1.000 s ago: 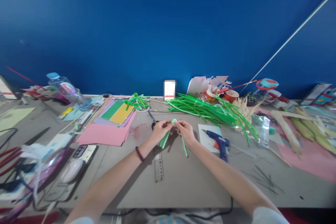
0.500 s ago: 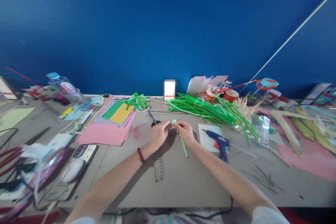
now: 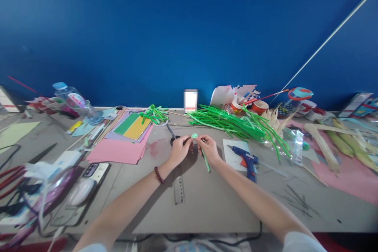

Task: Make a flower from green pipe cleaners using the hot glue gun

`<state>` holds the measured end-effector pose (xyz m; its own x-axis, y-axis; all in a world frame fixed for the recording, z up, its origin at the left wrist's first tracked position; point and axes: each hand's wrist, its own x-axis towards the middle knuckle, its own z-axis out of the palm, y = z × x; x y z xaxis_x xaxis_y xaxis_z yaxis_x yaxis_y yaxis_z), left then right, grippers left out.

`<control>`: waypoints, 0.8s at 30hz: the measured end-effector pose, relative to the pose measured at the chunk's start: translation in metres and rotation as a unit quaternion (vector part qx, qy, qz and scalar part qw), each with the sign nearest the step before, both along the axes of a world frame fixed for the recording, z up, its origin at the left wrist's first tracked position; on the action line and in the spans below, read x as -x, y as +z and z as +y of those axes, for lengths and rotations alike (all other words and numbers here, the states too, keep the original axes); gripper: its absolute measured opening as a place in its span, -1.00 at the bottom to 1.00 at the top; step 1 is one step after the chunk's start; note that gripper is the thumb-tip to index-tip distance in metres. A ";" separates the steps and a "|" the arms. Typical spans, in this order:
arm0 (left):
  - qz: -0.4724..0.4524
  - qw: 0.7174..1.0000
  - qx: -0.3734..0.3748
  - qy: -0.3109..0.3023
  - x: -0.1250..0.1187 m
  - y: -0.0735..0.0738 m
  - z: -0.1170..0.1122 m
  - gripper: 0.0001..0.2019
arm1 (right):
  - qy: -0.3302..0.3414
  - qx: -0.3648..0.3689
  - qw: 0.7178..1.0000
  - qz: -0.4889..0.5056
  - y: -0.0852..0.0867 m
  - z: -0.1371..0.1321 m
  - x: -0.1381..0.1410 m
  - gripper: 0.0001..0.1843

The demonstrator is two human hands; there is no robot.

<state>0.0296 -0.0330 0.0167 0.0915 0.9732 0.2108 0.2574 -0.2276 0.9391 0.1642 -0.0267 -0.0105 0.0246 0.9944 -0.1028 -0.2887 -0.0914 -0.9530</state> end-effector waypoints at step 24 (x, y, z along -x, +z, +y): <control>0.227 0.942 -0.247 0.025 0.007 -0.011 -0.001 -0.76 | 0.018 0.008 1.000 0.002 0.005 -0.003 0.002 -0.61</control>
